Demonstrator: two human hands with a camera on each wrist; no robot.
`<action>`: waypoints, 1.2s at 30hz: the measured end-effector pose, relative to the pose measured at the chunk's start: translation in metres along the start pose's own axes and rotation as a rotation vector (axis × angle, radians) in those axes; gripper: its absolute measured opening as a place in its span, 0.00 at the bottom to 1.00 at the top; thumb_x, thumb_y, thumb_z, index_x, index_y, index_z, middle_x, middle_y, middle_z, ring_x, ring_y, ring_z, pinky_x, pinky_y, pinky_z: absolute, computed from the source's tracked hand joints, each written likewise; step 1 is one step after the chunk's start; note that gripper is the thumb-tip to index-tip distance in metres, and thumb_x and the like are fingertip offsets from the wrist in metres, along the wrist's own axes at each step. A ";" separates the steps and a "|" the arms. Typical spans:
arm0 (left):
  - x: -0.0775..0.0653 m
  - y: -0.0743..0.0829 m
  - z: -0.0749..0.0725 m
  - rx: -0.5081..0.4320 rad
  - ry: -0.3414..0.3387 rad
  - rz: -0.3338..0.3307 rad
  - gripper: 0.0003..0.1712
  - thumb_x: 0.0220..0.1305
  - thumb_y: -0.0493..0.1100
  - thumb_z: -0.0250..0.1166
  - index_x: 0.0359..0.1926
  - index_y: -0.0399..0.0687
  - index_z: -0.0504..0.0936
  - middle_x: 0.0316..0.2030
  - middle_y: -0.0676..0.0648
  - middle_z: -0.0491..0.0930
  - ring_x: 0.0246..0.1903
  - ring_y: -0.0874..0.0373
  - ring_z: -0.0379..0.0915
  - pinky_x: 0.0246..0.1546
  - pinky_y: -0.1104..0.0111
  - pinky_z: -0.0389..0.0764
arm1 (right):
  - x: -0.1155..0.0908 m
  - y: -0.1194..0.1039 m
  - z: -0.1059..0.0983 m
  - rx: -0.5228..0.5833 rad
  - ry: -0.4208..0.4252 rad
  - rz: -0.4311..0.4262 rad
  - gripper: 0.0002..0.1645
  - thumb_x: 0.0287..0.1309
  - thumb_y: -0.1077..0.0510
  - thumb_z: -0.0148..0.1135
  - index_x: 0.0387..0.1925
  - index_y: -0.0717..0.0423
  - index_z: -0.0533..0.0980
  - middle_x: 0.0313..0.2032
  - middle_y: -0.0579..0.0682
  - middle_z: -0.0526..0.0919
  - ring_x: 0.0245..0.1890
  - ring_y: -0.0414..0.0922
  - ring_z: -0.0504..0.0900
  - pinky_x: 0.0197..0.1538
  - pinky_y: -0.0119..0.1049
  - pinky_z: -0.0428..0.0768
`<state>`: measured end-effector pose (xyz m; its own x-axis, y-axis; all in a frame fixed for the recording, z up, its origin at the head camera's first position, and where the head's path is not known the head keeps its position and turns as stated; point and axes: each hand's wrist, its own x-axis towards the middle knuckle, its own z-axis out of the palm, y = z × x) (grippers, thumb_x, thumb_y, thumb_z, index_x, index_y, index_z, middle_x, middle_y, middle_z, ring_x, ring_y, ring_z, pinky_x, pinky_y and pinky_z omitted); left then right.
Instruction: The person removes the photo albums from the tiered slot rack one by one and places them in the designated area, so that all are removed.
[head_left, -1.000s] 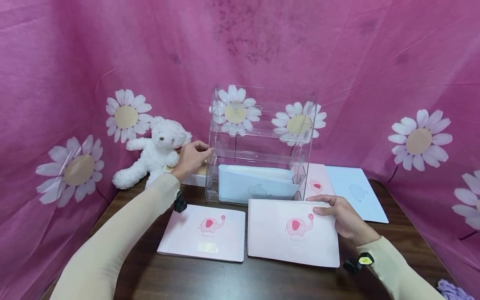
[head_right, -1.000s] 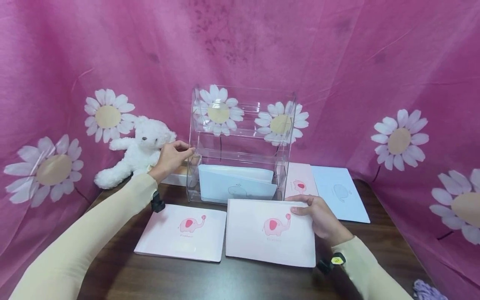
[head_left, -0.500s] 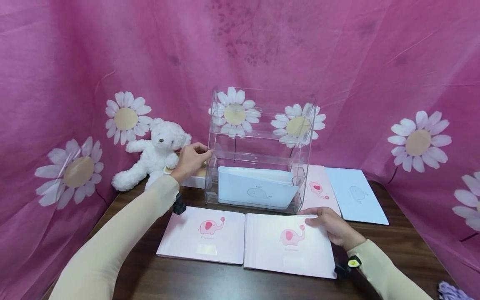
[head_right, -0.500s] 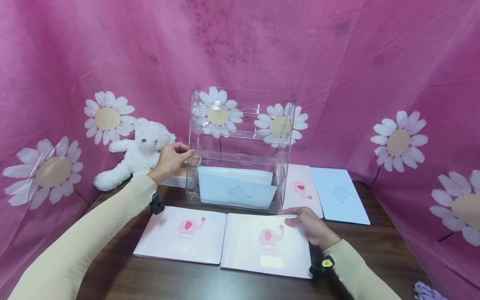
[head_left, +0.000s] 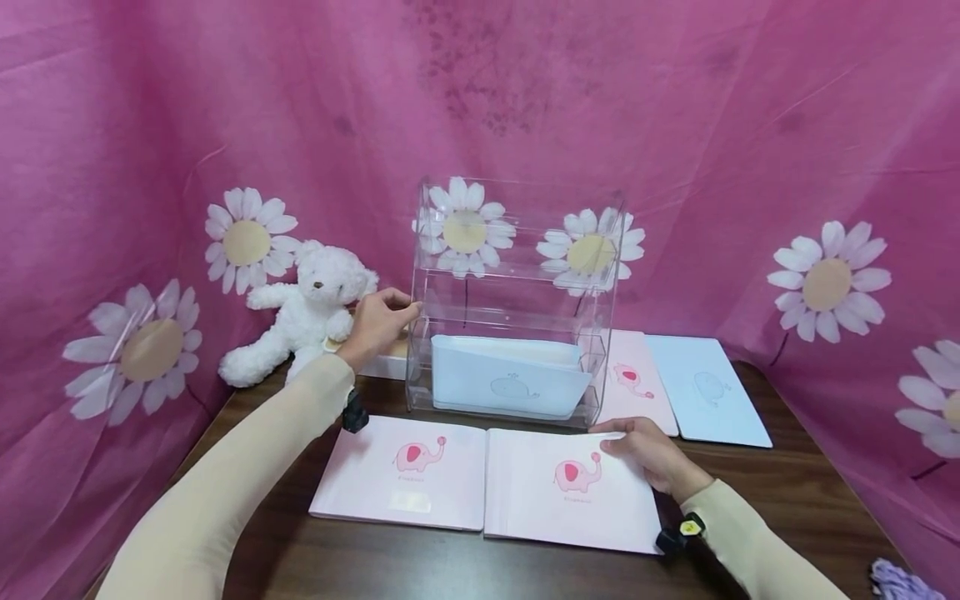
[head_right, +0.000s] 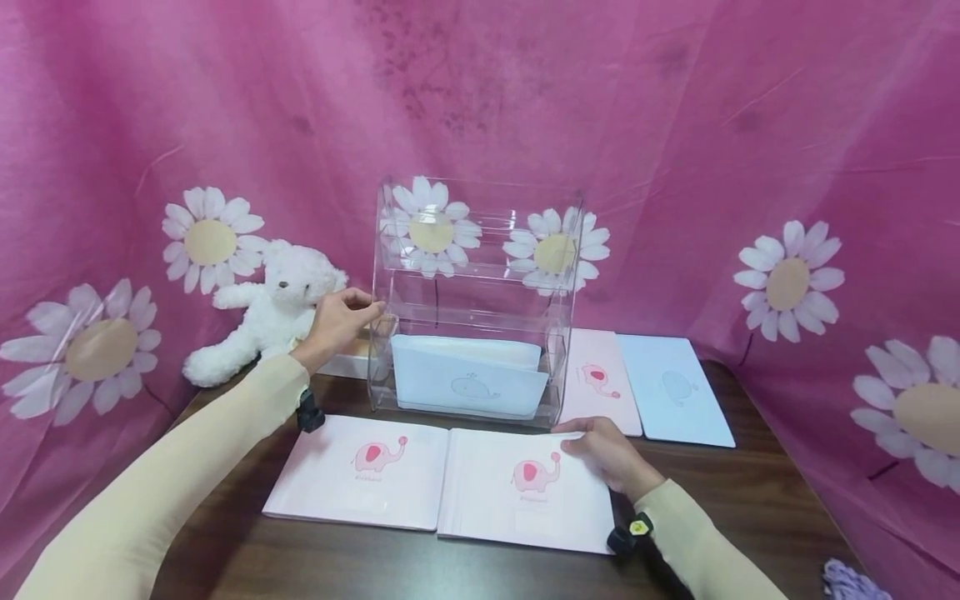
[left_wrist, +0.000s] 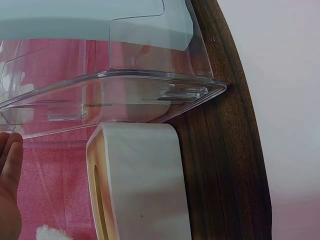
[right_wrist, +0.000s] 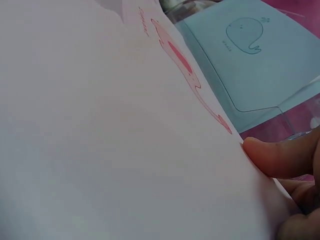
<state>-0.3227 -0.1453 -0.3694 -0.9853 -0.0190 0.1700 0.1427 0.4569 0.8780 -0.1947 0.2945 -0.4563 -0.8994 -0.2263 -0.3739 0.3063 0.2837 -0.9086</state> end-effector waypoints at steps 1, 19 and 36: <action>0.000 0.000 0.000 0.001 0.001 0.001 0.17 0.63 0.56 0.70 0.43 0.48 0.85 0.44 0.45 0.86 0.42 0.53 0.79 0.39 0.68 0.79 | 0.001 0.000 0.001 -0.002 0.015 0.001 0.26 0.66 0.64 0.57 0.63 0.72 0.71 0.41 0.54 0.90 0.37 0.46 0.90 0.42 0.41 0.88; -0.001 0.000 0.000 0.016 0.013 0.030 0.17 0.63 0.55 0.70 0.42 0.48 0.85 0.43 0.45 0.87 0.43 0.53 0.80 0.41 0.68 0.79 | 0.000 0.002 0.015 -0.374 0.304 -0.035 0.16 0.62 0.64 0.65 0.52 0.61 0.81 0.54 0.60 0.83 0.50 0.49 0.79 0.55 0.43 0.74; 0.000 -0.001 0.000 0.016 0.012 0.028 0.18 0.62 0.56 0.71 0.42 0.47 0.85 0.43 0.44 0.87 0.43 0.52 0.80 0.41 0.68 0.79 | 0.000 0.003 0.021 -0.672 0.438 -0.169 0.11 0.53 0.61 0.72 0.39 0.52 0.82 0.41 0.50 0.87 0.45 0.49 0.79 0.53 0.50 0.73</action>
<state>-0.3225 -0.1459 -0.3704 -0.9796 -0.0168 0.2002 0.1687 0.4720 0.8653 -0.1876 0.2758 -0.4626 -0.9995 0.0288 -0.0094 0.0288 0.8077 -0.5888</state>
